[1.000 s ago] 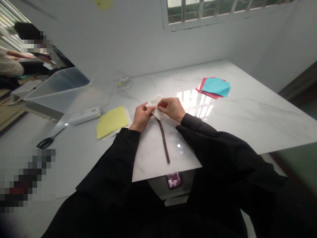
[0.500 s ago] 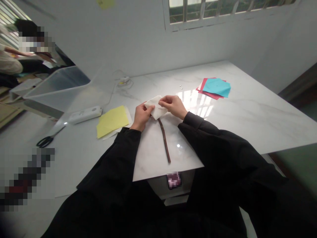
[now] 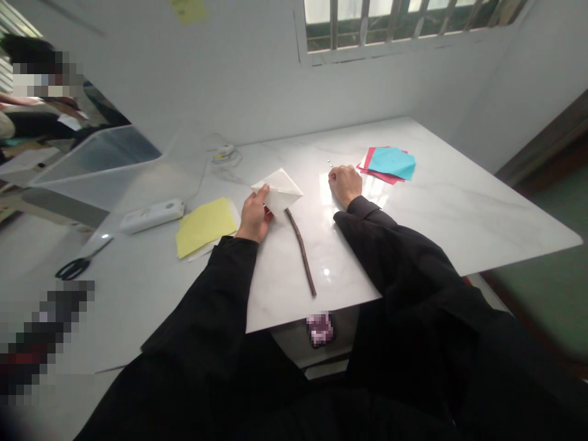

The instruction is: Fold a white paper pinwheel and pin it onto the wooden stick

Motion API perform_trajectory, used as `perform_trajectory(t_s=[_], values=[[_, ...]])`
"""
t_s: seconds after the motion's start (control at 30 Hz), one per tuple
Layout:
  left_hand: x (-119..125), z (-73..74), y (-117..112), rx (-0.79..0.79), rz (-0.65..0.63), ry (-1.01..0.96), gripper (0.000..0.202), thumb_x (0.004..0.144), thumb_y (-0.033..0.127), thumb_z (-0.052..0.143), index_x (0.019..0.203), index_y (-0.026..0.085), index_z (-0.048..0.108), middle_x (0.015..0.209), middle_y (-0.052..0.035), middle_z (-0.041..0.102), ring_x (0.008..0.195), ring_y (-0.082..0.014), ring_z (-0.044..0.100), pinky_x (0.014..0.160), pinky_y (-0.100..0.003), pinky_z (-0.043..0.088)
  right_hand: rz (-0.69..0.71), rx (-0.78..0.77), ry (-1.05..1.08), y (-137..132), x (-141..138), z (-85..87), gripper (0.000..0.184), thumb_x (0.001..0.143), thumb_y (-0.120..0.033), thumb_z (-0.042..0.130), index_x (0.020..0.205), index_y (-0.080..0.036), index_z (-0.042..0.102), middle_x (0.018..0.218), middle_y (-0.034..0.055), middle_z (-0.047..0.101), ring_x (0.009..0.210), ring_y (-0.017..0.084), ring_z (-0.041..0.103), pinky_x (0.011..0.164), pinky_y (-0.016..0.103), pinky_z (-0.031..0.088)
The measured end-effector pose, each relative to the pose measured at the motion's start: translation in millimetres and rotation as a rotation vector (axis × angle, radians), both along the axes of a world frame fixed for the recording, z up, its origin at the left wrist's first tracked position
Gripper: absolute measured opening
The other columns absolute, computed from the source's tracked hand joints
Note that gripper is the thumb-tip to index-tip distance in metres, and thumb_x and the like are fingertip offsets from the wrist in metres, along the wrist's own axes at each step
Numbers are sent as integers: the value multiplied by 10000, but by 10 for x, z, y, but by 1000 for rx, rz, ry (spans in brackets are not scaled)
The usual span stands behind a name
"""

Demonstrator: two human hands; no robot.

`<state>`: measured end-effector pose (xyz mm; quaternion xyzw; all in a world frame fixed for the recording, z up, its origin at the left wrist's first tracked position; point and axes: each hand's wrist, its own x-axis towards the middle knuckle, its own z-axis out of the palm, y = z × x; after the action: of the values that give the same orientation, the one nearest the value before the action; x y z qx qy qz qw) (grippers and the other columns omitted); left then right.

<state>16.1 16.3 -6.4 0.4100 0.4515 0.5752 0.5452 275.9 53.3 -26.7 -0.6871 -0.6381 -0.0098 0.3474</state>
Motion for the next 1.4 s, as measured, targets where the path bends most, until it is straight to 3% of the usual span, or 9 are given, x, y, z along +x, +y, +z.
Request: perform_trajectory(t_s=[0.13,0.3,0.5,0.63,0.87,1.03,1.13,1.23,1.4], values=[[-33,10,24,-23,-8,-83,594,777,685,834,1083,208,654,953,-82,730,876,-226,720,731,-313,592,35,23,27,-1,10,-41,235,943,-177,598,942,-180,833,1052,179,786,1030,341,663,990,505,548],[-55,8,78,38,-48,-84,569,778,690,785,1045,202,664,949,-89,744,874,-225,717,770,-324,586,264,126,146,-241,-234,64,222,1017,-300,600,1017,-226,810,1033,90,788,925,257,676,1015,439,557],[20,38,34,22,-50,-137,425,793,508,710,1071,186,709,976,-87,785,929,-248,742,793,-340,600,443,159,428,-644,-753,248,553,1040,-580,569,1456,-222,631,1297,125,723,937,218,688,783,338,610],[29,74,-29,-8,-125,-183,370,821,445,687,1095,198,712,1009,-102,788,976,-296,741,804,-407,625,480,73,464,-711,-901,217,755,907,-535,740,1566,-237,521,1321,132,724,926,236,709,806,363,633],[-28,105,-88,-37,-143,-89,381,732,202,681,1110,231,708,967,-49,710,806,-183,668,774,-329,589,363,108,552,-621,-796,161,562,929,-353,618,1477,-232,587,1151,88,759,878,228,728,837,379,619],[-14,110,-123,181,-55,182,533,639,105,769,1157,224,721,1084,-69,707,938,-193,667,816,-303,558,271,122,570,-612,-795,172,341,996,-357,538,1299,-245,646,1174,83,753,926,222,719,777,331,579],[-24,73,-103,252,-42,297,510,629,152,866,1124,202,755,1045,-73,717,900,-183,662,792,-282,541,224,102,582,-606,-795,176,291,1031,-391,497,1212,-232,660,1213,91,747,873,215,698,754,334,560],[-53,9,-56,250,-23,341,380,695,286,891,1046,190,782,949,-63,737,772,-159,650,714,-268,522,265,95,569,-609,-794,186,320,1042,-453,510,1209,-227,663,1253,109,741,981,250,707,870,376,576],[-124,-59,21,241,76,308,382,742,519,889,876,181,771,807,-52,740,711,-170,647,622,-260,473,366,167,488,-603,-827,161,638,850,-538,819,1367,-220,620,1404,160,679,1295,330,634,1146,471,508]])
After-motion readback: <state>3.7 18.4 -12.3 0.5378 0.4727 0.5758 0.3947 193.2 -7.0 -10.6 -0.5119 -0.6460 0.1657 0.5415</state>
